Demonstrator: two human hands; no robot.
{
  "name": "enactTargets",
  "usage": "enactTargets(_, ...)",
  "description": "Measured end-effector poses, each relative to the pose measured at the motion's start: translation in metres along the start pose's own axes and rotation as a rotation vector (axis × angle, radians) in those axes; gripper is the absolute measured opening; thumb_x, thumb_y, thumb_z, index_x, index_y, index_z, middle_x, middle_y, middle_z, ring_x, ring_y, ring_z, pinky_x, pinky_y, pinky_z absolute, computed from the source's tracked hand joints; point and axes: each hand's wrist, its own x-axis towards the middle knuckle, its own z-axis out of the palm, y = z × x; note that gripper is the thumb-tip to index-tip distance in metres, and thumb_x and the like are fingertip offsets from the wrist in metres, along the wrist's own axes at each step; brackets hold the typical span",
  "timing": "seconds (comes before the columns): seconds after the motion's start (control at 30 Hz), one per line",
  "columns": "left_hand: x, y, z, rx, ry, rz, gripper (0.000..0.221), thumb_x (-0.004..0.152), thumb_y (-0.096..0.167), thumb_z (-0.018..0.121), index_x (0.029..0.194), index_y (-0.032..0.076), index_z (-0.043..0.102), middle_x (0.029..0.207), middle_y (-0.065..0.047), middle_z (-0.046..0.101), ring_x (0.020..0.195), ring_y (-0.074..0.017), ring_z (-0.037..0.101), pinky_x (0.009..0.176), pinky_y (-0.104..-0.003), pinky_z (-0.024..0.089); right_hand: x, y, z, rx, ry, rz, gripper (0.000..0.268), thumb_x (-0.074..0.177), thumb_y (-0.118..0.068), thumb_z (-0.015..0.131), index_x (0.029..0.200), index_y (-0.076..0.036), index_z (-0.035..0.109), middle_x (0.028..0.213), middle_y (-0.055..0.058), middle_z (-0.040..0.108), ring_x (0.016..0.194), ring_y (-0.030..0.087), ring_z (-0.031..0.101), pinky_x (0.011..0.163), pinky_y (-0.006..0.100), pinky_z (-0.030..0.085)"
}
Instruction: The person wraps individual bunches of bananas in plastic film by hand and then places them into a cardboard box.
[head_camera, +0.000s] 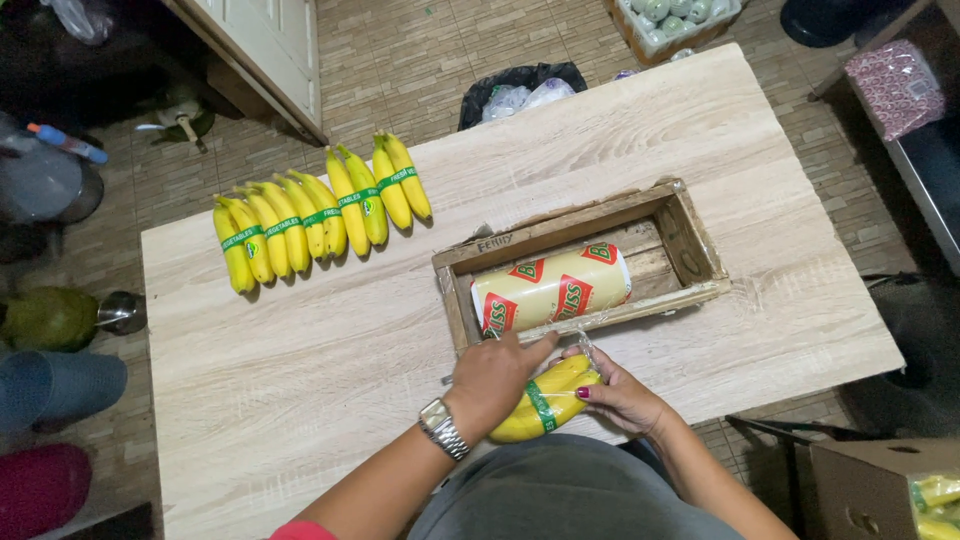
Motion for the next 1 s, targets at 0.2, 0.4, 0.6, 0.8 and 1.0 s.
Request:
enactTargets(0.2, -0.032, -0.021, -0.004, 0.065, -0.038, -0.083, 0.047, 0.102, 0.012, 0.046, 0.144, 0.033, 0.046, 0.086, -0.015, 0.064, 0.075, -0.0369, 0.072, 0.062, -0.048, 0.058, -0.006, -0.01, 0.023, -0.045, -0.064, 0.023, 0.079, 0.07, -0.01, 0.088, 0.139, -0.009, 0.049, 0.126, 0.021, 0.062, 0.107, 0.037, 0.072, 0.088, 0.046, 0.064)
enactTargets(0.4, -0.038, -0.028, -0.008, 0.026, -0.058, -0.112, 0.052, 0.101, 0.006, 0.046, 0.145, 0.034, 0.045, 0.088, -0.014, 0.066, 0.077, -0.0375, 0.072, 0.064, -0.048, 0.058, -0.01, -0.017, 0.022, -0.055, -0.062, 0.056, 0.082, 0.071, -0.01, 0.086, 0.142, -0.007, 0.045, 0.123, 0.025, 0.062, 0.104, 0.04, 0.073, 0.085, 0.049, 0.065)
enactTargets(0.6, -0.054, -0.043, 0.003, 0.012, -0.084, -0.06, 0.063, 0.096, 0.005, 0.059, 0.15, 0.035, 0.045, 0.086, -0.013, 0.059, 0.066, -0.0331, 0.061, 0.047, -0.045, 0.05, -0.01, -0.012, 0.016, 0.13, -0.211, 0.037, 0.065, 0.08, -0.002, 0.082, 0.137, -0.006, 0.051, 0.14, 0.028, 0.059, 0.127, 0.041, 0.061, 0.102, 0.046, 0.055)
enactTargets(0.8, -0.085, -0.06, 0.0, 0.034, -0.12, -0.154, 0.069, 0.096, -0.002, 0.055, 0.15, 0.04, 0.043, 0.096, -0.016, 0.063, 0.066, -0.0323, 0.064, 0.05, -0.043, 0.055, -0.006, -0.006, 0.009, 0.1, -0.206, 0.071, 0.061, 0.08, -0.004, 0.082, 0.135, -0.007, 0.056, 0.139, 0.025, 0.061, 0.127, 0.039, 0.061, 0.098, 0.046, 0.057)
enactTargets(1.0, -0.113, -0.072, 0.011, 0.085, -0.107, -0.21, 0.081, 0.089, -0.009, 0.054, 0.15, 0.043, 0.044, 0.086, -0.01, 0.058, 0.064, -0.0312, 0.06, 0.05, -0.046, 0.051, 0.0, 0.014, -0.02, 0.043, -0.021, 0.213, 0.062, 0.082, -0.005, 0.076, 0.138, -0.014, 0.054, 0.126, 0.018, 0.064, 0.103, 0.029, 0.068, 0.079, 0.041, 0.064)
